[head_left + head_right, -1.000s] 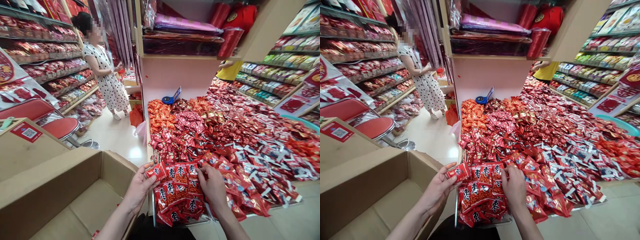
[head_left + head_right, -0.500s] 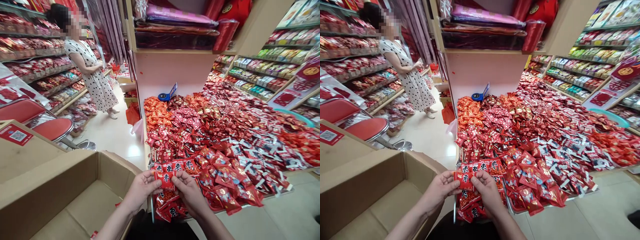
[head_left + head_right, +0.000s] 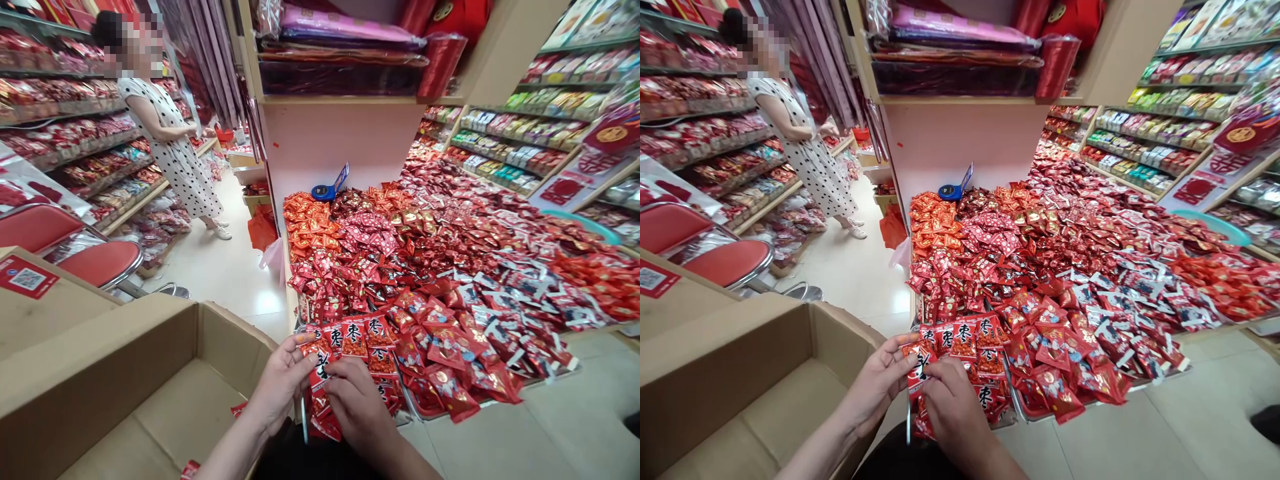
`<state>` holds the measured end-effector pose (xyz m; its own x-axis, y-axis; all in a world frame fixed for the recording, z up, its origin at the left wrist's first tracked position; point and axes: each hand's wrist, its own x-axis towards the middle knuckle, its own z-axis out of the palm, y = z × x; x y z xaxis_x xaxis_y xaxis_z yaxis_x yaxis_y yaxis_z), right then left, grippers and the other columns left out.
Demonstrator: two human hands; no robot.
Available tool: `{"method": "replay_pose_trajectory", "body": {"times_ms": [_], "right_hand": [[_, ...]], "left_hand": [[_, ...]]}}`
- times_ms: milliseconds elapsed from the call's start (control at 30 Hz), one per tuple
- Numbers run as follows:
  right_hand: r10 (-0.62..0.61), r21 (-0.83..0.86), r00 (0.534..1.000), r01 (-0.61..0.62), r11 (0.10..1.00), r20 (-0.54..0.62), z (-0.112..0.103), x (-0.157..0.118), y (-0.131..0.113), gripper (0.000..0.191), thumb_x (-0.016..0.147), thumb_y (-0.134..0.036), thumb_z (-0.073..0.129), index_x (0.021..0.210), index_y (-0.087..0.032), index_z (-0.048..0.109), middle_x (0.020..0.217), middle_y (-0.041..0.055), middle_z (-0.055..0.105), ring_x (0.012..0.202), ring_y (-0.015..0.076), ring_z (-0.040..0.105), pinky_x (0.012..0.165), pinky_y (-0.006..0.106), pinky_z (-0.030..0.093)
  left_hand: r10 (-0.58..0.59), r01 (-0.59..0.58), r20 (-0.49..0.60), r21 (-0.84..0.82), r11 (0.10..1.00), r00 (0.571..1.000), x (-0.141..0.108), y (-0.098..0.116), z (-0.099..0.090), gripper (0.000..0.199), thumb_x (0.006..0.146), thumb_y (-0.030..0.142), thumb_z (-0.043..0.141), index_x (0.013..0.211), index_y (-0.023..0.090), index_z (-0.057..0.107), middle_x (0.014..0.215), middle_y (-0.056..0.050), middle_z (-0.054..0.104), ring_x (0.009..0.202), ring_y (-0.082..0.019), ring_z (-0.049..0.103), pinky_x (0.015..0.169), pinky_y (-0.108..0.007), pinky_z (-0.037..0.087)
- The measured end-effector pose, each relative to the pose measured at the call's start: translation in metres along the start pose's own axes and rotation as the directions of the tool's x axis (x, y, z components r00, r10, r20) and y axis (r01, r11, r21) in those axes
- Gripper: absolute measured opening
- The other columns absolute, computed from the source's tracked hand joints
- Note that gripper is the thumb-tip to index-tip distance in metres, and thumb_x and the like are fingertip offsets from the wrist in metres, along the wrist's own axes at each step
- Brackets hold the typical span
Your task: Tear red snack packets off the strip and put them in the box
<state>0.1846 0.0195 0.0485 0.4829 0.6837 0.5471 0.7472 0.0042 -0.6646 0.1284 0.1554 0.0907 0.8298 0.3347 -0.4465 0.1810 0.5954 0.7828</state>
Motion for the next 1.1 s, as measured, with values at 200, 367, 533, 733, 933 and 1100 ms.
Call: {"method": "replay_pose_trajectory", "body": {"times_ms": [200,367,533,733,933,1100], "right_hand": [[0.584,0.507,0.812,-0.498,0.704,-0.013,0.009,-0.001,0.001,0.023,0.081,-0.027,0.054,0.102,-0.022,0.047,0.100,0.0079,0.055,0.093,0.0197,0.055,0.079,0.036,0.047],[0.655,0.679,0.737,-0.567,0.466,0.166,0.013,0.004,0.004,0.020,0.074,-0.037,0.061,0.075,-0.020,0.052,0.072,-0.0004,0.053,0.068,0.0138,0.053,0.064,0.027,0.045],[0.633,0.575,0.748,-0.612,0.543,0.198,0.008,-0.001,0.003,0.021,0.072,-0.035,0.063,0.067,-0.019,0.051,0.065,-0.0027,0.047,0.058,0.0105,0.044,0.055,0.024,0.038],[0.593,0.491,0.779,-0.606,0.626,0.206,0.003,0.000,-0.001,0.015,0.073,-0.030,0.061,0.067,-0.019,0.053,0.067,-0.0018,0.047,0.058,0.0106,0.043,0.054,0.023,0.035],[0.581,0.506,0.788,-0.593,0.626,0.206,0.000,-0.004,-0.001,0.018,0.071,-0.029,0.063,0.062,-0.018,0.051,0.064,-0.0028,0.046,0.058,0.0106,0.041,0.055,0.024,0.033],[0.660,0.665,0.702,-0.629,0.402,0.266,0.006,-0.003,-0.003,0.021,0.070,-0.036,0.064,0.073,-0.019,0.051,0.067,-0.0031,0.051,0.062,0.0112,0.047,0.059,0.024,0.039]], "left_hand": [[-0.001,0.001,0.083,-0.005,1.000,0.997,-0.005,-0.001,0.001,0.040,0.070,0.013,0.065,0.106,0.019,0.050,0.091,-0.004,0.070,0.082,-0.012,0.062,0.078,-0.024,0.047],[0.038,-0.049,0.054,0.227,0.973,0.998,-0.005,-0.002,0.000,0.028,0.066,0.019,0.069,0.092,0.020,0.061,0.084,-0.001,0.069,0.079,-0.011,0.060,0.074,-0.020,0.045],[0.072,-0.079,0.034,0.309,0.948,0.997,-0.004,0.000,-0.003,0.022,0.062,0.021,0.072,0.082,0.019,0.065,0.078,-0.001,0.067,0.074,-0.012,0.058,0.070,-0.023,0.046],[0.092,-0.110,0.065,0.369,0.923,0.994,-0.005,0.003,-0.007,0.017,0.062,0.019,0.071,0.078,0.020,0.065,0.074,0.000,0.063,0.071,-0.012,0.055,0.064,-0.021,0.044],[0.096,-0.120,0.086,0.348,0.930,0.992,-0.003,0.003,-0.010,0.013,0.064,0.021,0.071,0.072,0.016,0.064,0.063,0.002,0.061,0.060,-0.007,0.051,0.056,-0.017,0.041],[0.207,-0.194,-0.023,0.254,0.947,0.978,0.003,-0.005,-0.003,0.016,0.067,0.026,0.068,0.070,0.020,0.054,0.067,0.007,0.054,0.063,-0.005,0.046,0.060,-0.015,0.039]]}}
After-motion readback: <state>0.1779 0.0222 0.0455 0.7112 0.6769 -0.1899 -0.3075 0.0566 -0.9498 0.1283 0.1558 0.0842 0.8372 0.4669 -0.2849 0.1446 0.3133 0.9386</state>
